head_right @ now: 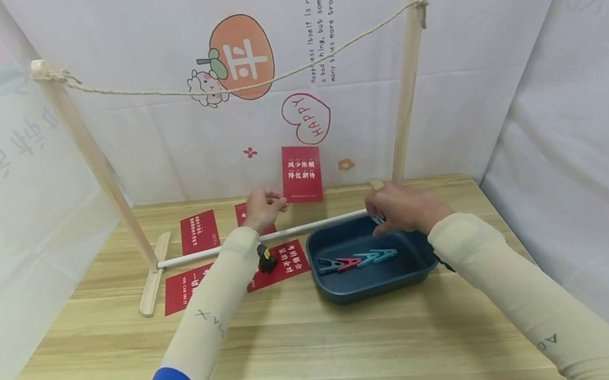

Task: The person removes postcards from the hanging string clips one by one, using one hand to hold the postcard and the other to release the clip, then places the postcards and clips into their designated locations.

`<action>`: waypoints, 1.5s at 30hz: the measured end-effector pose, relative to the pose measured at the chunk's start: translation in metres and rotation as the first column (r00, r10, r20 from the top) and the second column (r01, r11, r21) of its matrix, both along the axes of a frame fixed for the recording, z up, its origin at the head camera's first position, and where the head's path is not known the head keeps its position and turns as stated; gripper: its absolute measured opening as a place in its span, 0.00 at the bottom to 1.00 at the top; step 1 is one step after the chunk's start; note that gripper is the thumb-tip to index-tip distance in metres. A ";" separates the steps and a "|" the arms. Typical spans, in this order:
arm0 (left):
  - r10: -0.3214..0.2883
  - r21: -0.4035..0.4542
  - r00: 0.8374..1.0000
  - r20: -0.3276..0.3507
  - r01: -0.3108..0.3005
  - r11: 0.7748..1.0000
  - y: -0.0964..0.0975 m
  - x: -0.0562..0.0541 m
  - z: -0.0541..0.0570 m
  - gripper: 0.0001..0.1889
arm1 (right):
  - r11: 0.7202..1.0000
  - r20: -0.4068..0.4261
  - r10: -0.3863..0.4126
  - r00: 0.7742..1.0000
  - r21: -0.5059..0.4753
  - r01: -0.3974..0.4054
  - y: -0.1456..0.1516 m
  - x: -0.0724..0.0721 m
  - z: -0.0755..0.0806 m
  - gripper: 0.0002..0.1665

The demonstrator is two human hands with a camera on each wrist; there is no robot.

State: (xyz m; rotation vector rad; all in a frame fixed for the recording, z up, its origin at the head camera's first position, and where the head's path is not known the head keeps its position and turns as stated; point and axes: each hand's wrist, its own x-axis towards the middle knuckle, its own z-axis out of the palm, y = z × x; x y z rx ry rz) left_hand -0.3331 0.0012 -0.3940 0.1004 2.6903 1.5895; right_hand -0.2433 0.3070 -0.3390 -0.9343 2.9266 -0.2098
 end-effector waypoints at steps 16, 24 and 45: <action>-0.013 -0.009 0.997 0.076 0.013 1.000 -0.008 -0.004 -0.013 0.08 | 1.000 0.022 -0.017 1.000 0.023 0.016 0.008 0.008 -0.020 0.17; -0.005 -0.034 0.998 0.058 0.007 0.999 -0.010 -0.005 -0.020 0.05 | 0.998 0.017 -0.017 1.000 0.058 0.016 0.011 0.010 -0.025 0.19; 0.026 -0.144 0.994 0.107 -0.010 0.989 -0.012 -0.015 -0.032 0.08 | 0.976 0.019 0.022 1.000 0.218 -0.026 0.008 0.006 -0.038 0.21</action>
